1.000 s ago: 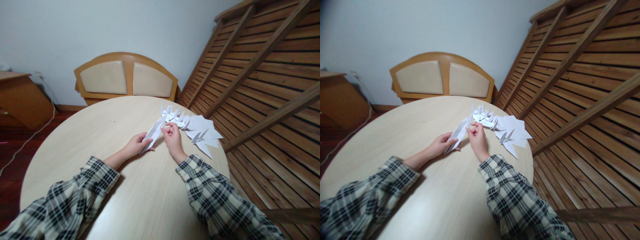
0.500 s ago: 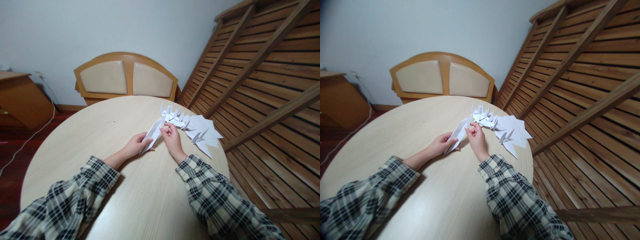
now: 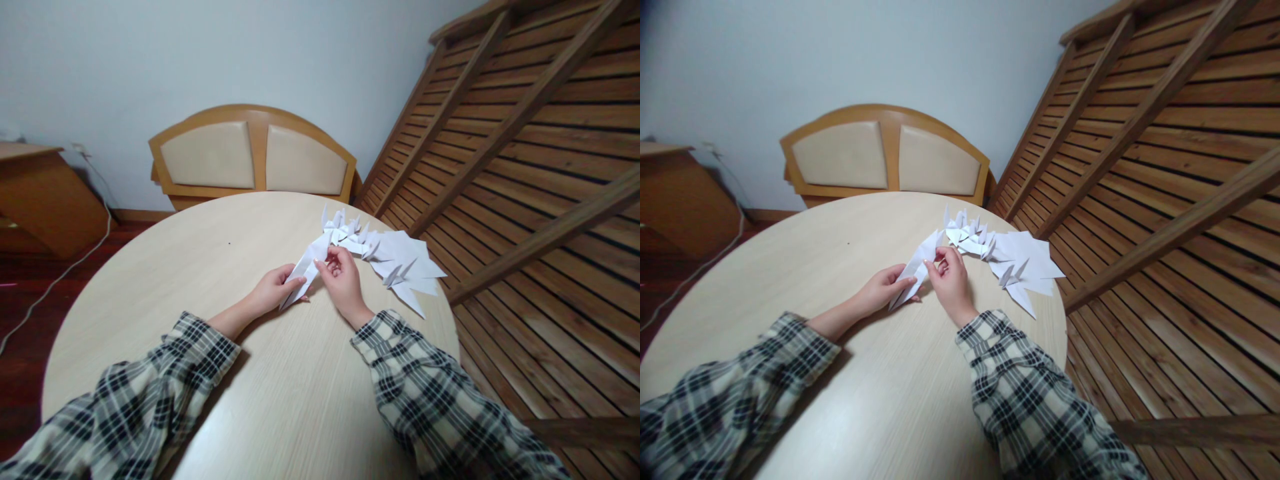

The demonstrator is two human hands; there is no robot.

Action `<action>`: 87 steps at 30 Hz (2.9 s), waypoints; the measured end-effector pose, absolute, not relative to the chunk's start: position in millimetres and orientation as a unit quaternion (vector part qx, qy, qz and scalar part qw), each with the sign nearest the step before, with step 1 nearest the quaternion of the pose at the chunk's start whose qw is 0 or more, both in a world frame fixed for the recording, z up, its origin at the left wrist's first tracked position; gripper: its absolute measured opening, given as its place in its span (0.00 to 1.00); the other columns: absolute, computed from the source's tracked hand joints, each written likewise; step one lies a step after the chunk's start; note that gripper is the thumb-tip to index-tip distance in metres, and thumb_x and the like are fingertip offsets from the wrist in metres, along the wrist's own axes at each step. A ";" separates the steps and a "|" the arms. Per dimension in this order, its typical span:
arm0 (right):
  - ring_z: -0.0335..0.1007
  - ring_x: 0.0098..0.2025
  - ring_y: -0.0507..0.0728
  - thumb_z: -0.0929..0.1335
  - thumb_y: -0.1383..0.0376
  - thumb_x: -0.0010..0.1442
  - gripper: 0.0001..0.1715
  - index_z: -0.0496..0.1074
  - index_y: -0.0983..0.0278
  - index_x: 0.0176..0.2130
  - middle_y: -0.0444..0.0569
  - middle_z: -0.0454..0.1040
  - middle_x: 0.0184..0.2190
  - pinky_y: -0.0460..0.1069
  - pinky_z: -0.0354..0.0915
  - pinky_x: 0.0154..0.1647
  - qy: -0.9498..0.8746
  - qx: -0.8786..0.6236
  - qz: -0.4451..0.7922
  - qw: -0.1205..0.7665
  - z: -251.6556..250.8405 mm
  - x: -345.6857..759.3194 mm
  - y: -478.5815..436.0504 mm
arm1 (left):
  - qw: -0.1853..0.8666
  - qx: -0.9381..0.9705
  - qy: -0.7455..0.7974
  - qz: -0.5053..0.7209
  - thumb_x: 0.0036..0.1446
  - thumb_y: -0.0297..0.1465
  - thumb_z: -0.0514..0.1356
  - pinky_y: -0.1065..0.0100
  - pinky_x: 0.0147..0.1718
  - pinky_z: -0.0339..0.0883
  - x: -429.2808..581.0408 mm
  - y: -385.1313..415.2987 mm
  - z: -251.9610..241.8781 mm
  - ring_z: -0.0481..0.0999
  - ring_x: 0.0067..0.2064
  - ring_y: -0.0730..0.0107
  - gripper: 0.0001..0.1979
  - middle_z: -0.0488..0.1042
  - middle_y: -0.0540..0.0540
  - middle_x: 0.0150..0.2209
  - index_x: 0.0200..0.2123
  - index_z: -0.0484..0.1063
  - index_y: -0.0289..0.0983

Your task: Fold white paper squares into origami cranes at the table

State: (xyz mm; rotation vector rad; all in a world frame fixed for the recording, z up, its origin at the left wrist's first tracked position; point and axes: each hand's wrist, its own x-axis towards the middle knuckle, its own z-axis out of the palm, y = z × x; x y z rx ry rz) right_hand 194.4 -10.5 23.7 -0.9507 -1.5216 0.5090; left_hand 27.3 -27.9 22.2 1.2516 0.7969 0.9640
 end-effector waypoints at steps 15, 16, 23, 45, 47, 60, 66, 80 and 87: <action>0.66 0.38 0.55 0.65 0.66 0.61 0.02 0.66 0.59 0.38 0.46 0.70 0.35 0.52 0.64 0.41 -0.709 -0.397 0.166 0.559 30.1 193.0 -19.3 | 0.652 0.517 0.335 0.441 0.55 0.42 0.62 0.61 0.37 0.74 28.0 -27.1 19.5 0.77 0.37 0.64 0.17 0.74 0.45 0.33 0.38 0.68 0.34; 0.67 0.38 0.55 0.65 0.66 0.61 0.02 0.66 0.59 0.38 0.46 0.70 0.35 0.52 0.64 0.41 -0.710 -0.396 0.167 0.558 30.2 192.8 -19.8 | 0.651 0.516 0.336 0.444 0.55 0.42 0.62 0.61 0.37 0.75 28.1 -26.6 18.7 0.77 0.37 0.64 0.17 0.74 0.45 0.33 0.37 0.67 0.34; 0.71 0.41 0.54 0.62 0.71 0.61 0.08 0.66 0.58 0.39 0.45 0.73 0.38 0.52 0.66 0.43 -0.739 -0.363 0.188 0.535 30.3 191.5 -25.0 | 0.642 0.507 0.349 0.457 0.54 0.41 0.63 0.63 0.33 0.75 27.7 -25.3 17.4 0.76 0.31 0.69 0.17 0.73 0.47 0.31 0.37 0.67 0.33; 0.70 0.51 0.55 0.62 0.77 0.59 0.21 0.70 0.57 0.47 0.45 0.75 0.47 0.56 0.66 0.54 -0.841 -0.291 0.123 0.439 29.7 192.4 -26.7 | 0.606 0.482 0.374 0.510 0.50 0.31 0.61 0.72 0.26 0.62 25.2 -21.2 19.3 0.69 0.26 0.73 0.08 0.75 0.46 0.26 0.32 0.75 0.32; 0.70 0.51 0.55 0.62 0.77 0.59 0.22 0.70 0.57 0.48 0.45 0.75 0.48 0.56 0.66 0.54 -0.839 -0.295 0.128 0.439 29.9 193.1 -26.1 | 0.606 0.487 0.370 0.509 0.52 0.32 0.60 0.71 0.27 0.63 24.9 -21.0 19.0 0.70 0.27 0.72 0.09 0.76 0.45 0.28 0.33 0.76 0.33; 0.70 0.54 0.53 0.62 0.77 0.58 0.24 0.74 0.54 0.45 0.42 0.76 0.48 0.57 0.63 0.59 -0.825 -0.257 0.209 0.458 27.8 193.8 -20.7 | 0.553 0.525 0.391 0.516 0.53 0.36 0.60 0.70 0.30 0.66 22.7 -16.3 12.1 0.73 0.32 0.68 0.12 0.78 0.44 0.32 0.34 0.76 0.33; 0.73 0.44 0.55 0.64 0.66 0.62 0.11 0.74 0.59 0.43 0.47 0.77 0.42 0.54 0.69 0.47 -0.715 -0.338 0.311 0.527 24.1 190.4 -16.9 | 0.577 0.541 0.397 0.465 0.57 0.40 0.57 0.70 0.25 0.65 24.1 -22.1 19.6 0.72 0.26 0.70 0.15 0.77 0.42 0.27 0.33 0.74 0.33; 0.69 0.40 0.54 0.62 0.62 0.65 0.06 0.66 0.61 0.40 0.46 0.71 0.36 0.51 0.66 0.43 -0.716 -0.327 0.314 0.531 20.0 189.7 -13.7 | 0.543 0.548 0.435 0.464 0.55 0.42 0.58 0.71 0.20 0.61 21.4 -24.2 22.7 0.70 0.23 0.71 0.17 0.75 0.43 0.24 0.30 0.73 0.32; 0.68 0.41 0.54 0.61 0.62 0.66 0.06 0.65 0.61 0.41 0.47 0.71 0.37 0.51 0.67 0.43 -0.726 -0.336 0.300 0.520 21.5 189.6 -14.0 | 0.544 0.557 0.428 0.459 0.55 0.46 0.58 0.71 0.20 0.61 21.5 -25.2 22.8 0.70 0.22 0.71 0.20 0.74 0.44 0.24 0.30 0.73 0.32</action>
